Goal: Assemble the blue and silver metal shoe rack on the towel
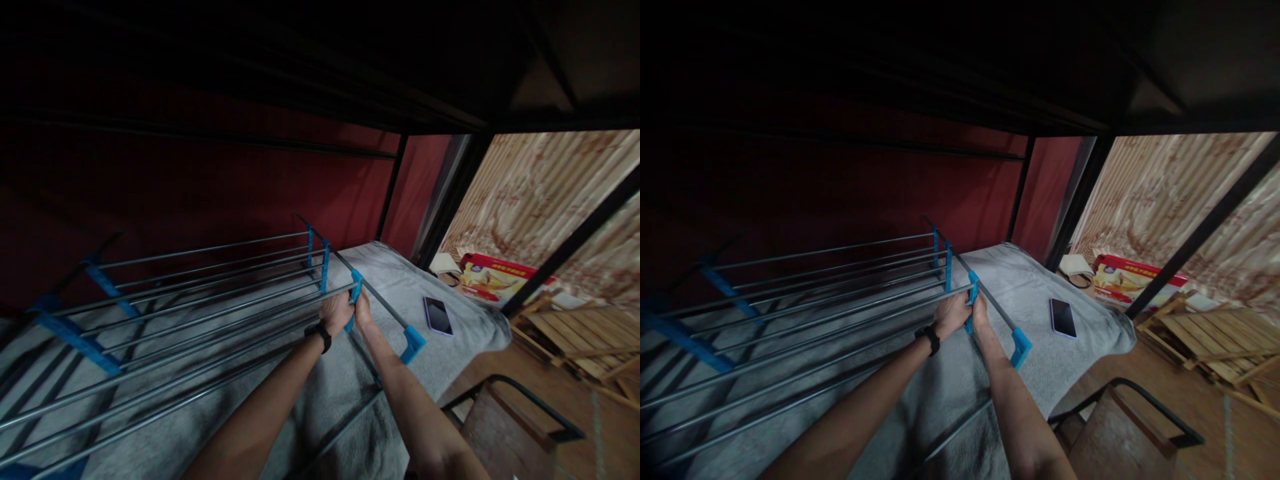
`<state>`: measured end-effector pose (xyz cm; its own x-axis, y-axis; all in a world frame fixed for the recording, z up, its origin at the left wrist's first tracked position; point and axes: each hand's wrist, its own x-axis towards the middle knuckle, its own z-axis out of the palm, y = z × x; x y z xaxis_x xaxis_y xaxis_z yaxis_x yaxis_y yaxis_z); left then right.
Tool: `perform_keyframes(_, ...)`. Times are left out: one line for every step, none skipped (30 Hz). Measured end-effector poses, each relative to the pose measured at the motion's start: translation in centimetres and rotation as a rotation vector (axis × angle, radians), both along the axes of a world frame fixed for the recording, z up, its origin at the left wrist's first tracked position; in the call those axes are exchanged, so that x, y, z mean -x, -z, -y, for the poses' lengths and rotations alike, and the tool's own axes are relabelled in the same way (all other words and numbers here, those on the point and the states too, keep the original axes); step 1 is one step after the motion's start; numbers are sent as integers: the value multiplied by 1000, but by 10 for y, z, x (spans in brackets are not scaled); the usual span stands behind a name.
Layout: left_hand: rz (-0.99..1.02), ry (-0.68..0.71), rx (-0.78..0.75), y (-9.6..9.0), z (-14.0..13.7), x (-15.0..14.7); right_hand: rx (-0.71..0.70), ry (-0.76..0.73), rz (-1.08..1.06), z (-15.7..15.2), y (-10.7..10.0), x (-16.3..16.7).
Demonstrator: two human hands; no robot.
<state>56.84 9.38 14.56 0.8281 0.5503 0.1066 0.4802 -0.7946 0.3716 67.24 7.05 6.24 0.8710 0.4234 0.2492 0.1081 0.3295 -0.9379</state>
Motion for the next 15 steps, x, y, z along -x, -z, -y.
perform_keyframes(14, 12, -18, -2, 3, 4, 2, 22, 2, 1, 1, -1)
perform_keyframes(29, 24, -35, -2, 6, 10, 5, 51, 1, 3, 4, 0)
perform_keyframes(50, 46, -61, -1, 10, 19, 10, 80, 0, 6, 8, 2)
perform_keyframes(79, 87, -99, 2, 14, 30, 16, 111, -2, 12, 13, 5)
perform_keyframes(109, 148, -147, 9, 18, 43, 24, 145, -5, 18, 20, 9)
perform_keyframes(136, 219, -202, 18, 21, 58, 37, 178, -9, 26, 27, 14)
perform_keyframes(156, 295, -257, 30, 23, 75, 54, 210, -11, 34, 36, 20)
perform_keyframes(151, 359, -291, 44, 24, 91, 77, 236, -9, 43, 45, 26)
perform_keyframes(130, 370, -302, 59, 22, 107, 104, 256, -6, 52, 54, 31)
perform_keyframes(100, 338, -291, 74, 18, 121, 134, 267, -1, 60, 63, 36)
perform_keyframes(69, 272, -265, 87, 13, 133, 166, 268, 4, 67, 72, 40)
perform_keyframes(43, 168, -234, 98, 6, 142, 198, 259, 11, 72, 80, 43)
perform_keyframes(13, 65, -194, 106, -1, 148, 228, 241, 19, 75, 87, 45)
perform_keyframes(-14, -17, -152, 111, -8, 152, 255, 215, 30, 77, 92, 47)
perform_keyframes(-39, -69, -114, 113, -14, 153, 278, 184, 42, 77, 97, 48)
